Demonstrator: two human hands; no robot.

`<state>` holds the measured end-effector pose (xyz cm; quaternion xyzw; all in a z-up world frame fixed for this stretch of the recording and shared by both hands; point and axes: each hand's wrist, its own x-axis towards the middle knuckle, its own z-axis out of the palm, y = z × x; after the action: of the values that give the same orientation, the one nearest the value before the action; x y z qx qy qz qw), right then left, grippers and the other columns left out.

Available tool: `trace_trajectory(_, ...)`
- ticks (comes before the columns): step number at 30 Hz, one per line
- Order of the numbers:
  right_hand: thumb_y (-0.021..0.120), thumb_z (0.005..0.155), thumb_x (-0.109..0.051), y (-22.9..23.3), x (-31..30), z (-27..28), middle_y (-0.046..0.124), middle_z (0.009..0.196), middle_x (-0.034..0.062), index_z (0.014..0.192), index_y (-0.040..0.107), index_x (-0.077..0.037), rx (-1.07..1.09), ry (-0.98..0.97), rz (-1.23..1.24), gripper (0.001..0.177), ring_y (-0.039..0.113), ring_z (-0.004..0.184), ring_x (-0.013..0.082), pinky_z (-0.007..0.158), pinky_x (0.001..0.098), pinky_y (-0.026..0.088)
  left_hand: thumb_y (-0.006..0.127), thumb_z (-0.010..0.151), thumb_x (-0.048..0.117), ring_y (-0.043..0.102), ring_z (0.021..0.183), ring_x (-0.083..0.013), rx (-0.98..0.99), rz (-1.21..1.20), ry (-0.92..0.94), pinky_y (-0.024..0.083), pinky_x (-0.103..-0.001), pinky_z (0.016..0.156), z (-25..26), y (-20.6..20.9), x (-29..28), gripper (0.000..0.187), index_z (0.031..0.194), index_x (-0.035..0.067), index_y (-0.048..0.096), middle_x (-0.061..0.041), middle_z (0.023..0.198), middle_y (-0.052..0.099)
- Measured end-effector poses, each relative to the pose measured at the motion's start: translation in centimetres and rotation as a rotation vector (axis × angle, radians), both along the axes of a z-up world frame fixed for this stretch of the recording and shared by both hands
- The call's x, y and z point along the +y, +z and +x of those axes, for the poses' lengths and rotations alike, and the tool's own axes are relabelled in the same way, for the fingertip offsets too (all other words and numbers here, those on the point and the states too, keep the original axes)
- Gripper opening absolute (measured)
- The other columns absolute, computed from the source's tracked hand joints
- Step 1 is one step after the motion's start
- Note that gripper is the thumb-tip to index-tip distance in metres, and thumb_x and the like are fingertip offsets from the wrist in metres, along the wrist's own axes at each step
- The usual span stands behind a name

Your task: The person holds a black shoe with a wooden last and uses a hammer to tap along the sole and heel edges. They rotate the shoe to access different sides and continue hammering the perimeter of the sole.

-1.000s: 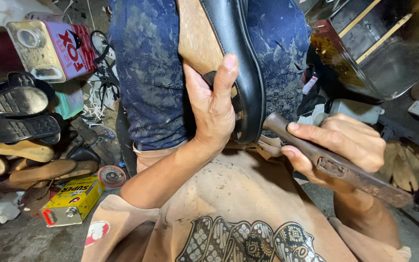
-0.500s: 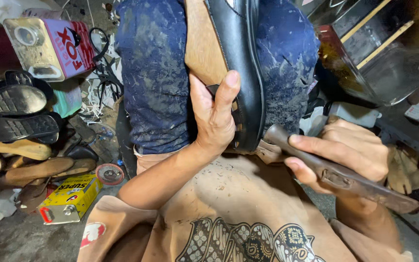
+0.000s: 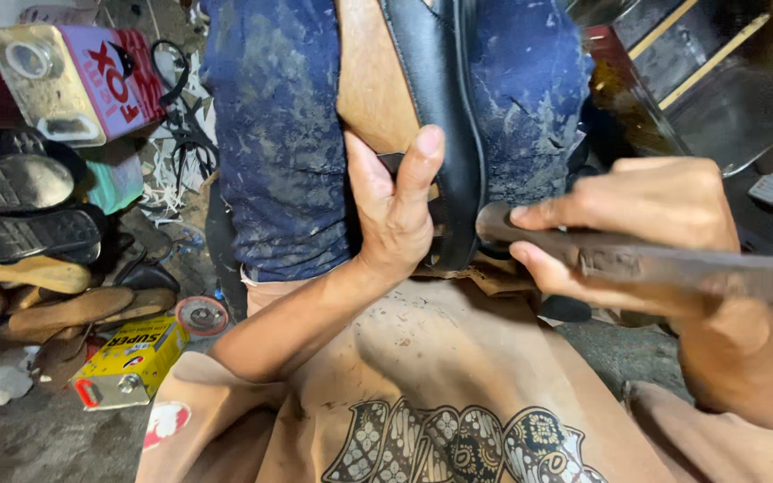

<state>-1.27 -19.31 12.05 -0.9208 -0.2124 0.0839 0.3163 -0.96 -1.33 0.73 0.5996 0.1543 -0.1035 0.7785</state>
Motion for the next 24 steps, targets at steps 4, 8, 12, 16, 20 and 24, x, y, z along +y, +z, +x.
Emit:
trace_trajectory(4,0.077,0.086,-0.022,-0.1,-0.1,-0.1,0.07,0.07,0.0066,0.09,0.076,-0.004,0.069,-0.02,0.113,0.018,0.051,0.046,0.0176,0.05,0.0295,0.041,0.06,0.1,0.041,0.049,0.142,-0.023,-0.028,0.023,0.01,0.037,-0.038,0.127,-0.4,-0.6,0.0,0.068,0.151,0.002,0.036,-0.017,0.152,0.049)
trace_trajectory(8,0.077,0.086,-0.021,-0.9,0.2,-2.5,0.062,0.064,0.0109,0.094,0.075,0.002,-0.027,-0.154,0.127,0.025,0.046,0.047,0.0197,0.053,0.0325,0.038,0.061,0.1,0.037,0.051,0.14,-0.0235,-0.025,-0.061,0.014,0.039,-0.038,0.126,-0.7,-0.7,0.0,0.066,0.151,0.003,0.036,-0.016,0.151,0.05)
trace_trajectory(12,0.079,0.088,-0.02,-1.6,0.6,-4.0,0.059,0.065,0.0105,0.1,0.075,0.003,-0.076,-0.281,0.123,0.027,0.045,0.052,0.0206,0.055,0.0324,0.036,0.061,0.101,0.037,0.05,0.14,-0.0223,-0.016,-0.041,0.011,0.038,-0.037,0.126,-0.9,-1.2,-0.1,0.066,0.152,0.004,0.036,-0.014,0.15,0.051)
trace_trajectory(16,0.076,0.093,-0.019,-1.0,0.8,-3.7,0.047,0.06,0.007,0.102,0.077,0.001,-0.106,-0.188,0.005,0.023,0.038,0.05,0.0219,0.054,0.0361,0.033,0.061,0.1,0.04,0.051,0.138,-0.0224,-0.02,-0.004,0.005,0.038,-0.037,0.125,-0.8,-0.8,0.0,0.066,0.15,0.003,0.037,-0.014,0.148,0.051)
trace_trajectory(20,0.076,0.094,-0.018,-1.0,0.0,-2.7,0.048,0.052,0.0042,0.101,0.078,-0.002,-0.1,-0.082,-0.018,0.018,0.039,0.043,0.0143,0.05,0.034,0.038,0.06,0.099,0.041,0.053,0.132,-0.0229,0.008,0.05,-0.021,0.041,-0.038,0.12,-0.9,-0.2,0.1,0.063,0.145,0.004,0.039,-0.015,0.143,0.054)
trace_trajectory(24,0.077,0.091,-0.022,-0.3,-0.7,1.0,0.065,0.062,0.0069,0.086,0.078,-0.004,0.002,0.027,-0.013,0.019,0.046,0.043,0.0173,0.046,0.0348,0.038,0.061,0.098,0.041,0.052,0.132,-0.0222,0.016,0.104,-0.048,0.039,-0.038,0.121,-1.0,-0.3,0.0,0.064,0.146,0.004,0.039,-0.014,0.143,0.054)
